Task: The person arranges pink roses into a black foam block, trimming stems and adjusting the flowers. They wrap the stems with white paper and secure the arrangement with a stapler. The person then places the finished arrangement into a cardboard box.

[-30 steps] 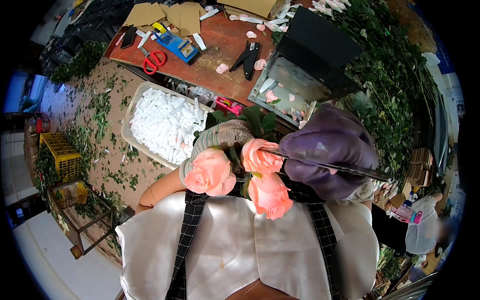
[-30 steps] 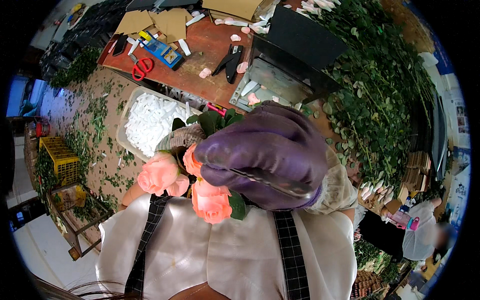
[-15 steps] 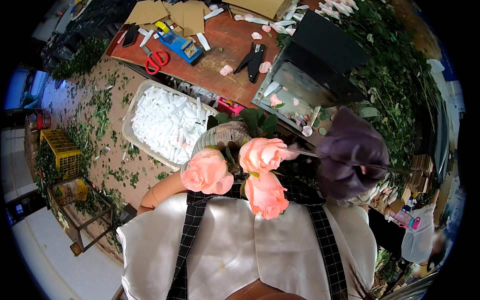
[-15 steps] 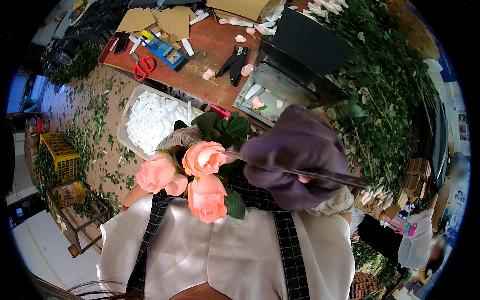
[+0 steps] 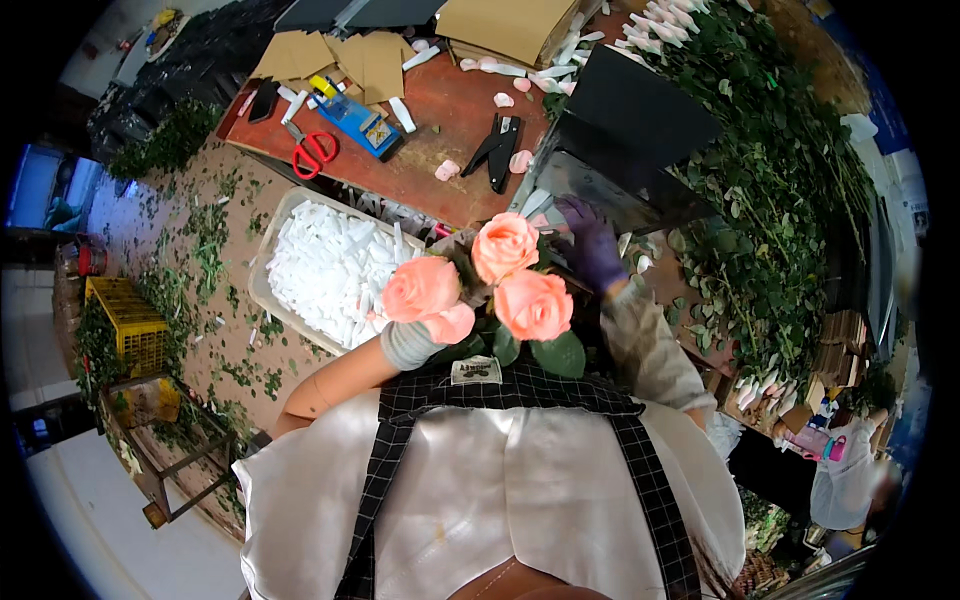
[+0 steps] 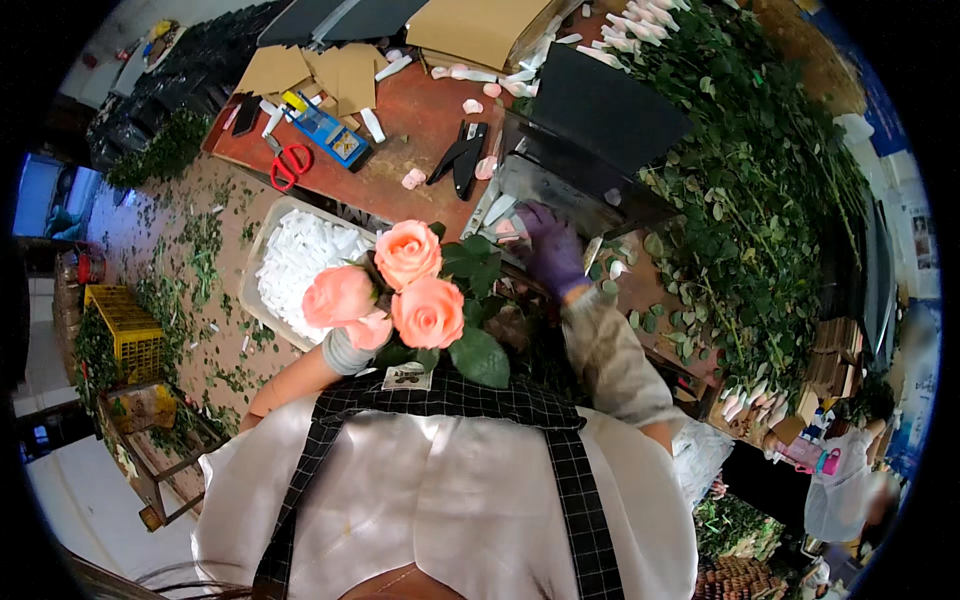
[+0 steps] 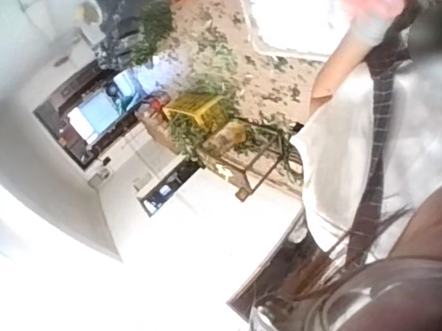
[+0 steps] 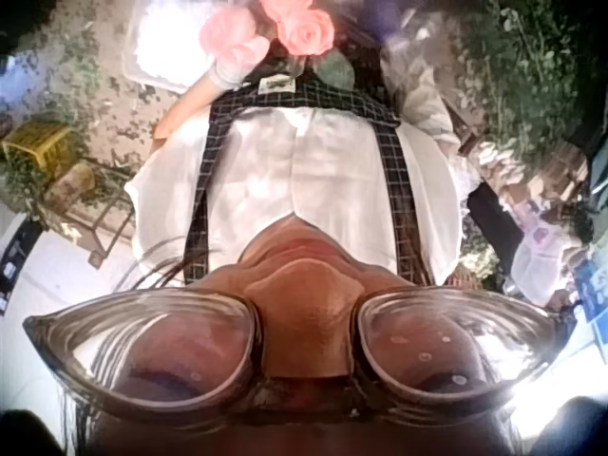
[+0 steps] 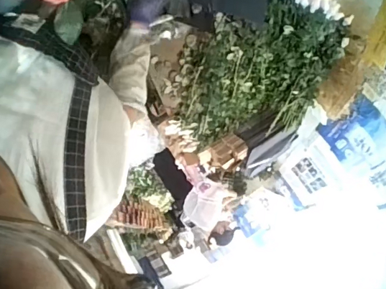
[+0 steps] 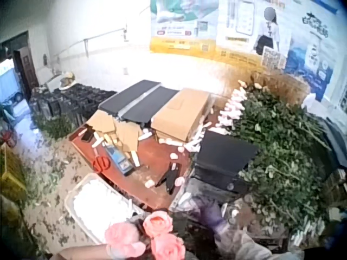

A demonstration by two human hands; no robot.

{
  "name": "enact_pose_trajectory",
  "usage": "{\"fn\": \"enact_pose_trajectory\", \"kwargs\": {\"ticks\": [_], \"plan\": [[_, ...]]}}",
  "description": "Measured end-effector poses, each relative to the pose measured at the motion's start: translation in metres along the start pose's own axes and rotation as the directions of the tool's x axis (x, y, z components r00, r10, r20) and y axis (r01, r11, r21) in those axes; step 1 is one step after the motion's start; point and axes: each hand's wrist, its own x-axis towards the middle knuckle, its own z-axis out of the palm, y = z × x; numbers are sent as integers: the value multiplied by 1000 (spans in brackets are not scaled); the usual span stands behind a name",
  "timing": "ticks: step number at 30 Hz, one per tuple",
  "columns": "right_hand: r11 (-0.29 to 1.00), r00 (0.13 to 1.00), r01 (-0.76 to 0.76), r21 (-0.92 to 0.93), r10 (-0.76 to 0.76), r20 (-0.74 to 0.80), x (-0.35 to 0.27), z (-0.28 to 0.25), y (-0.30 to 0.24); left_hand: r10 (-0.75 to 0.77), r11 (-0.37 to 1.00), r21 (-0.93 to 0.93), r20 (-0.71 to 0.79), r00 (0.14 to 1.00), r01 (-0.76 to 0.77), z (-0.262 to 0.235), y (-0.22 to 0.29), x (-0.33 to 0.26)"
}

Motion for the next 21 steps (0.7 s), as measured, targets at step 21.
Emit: {"fn": "enact_pose_trajectory", "kwargs": {"ticks": [21], "plan": [[789, 775, -409, 459, 566, -281, -113, -275, -62, -408, 649, 736, 548, 730, -190, 140, 136, 329]]}}
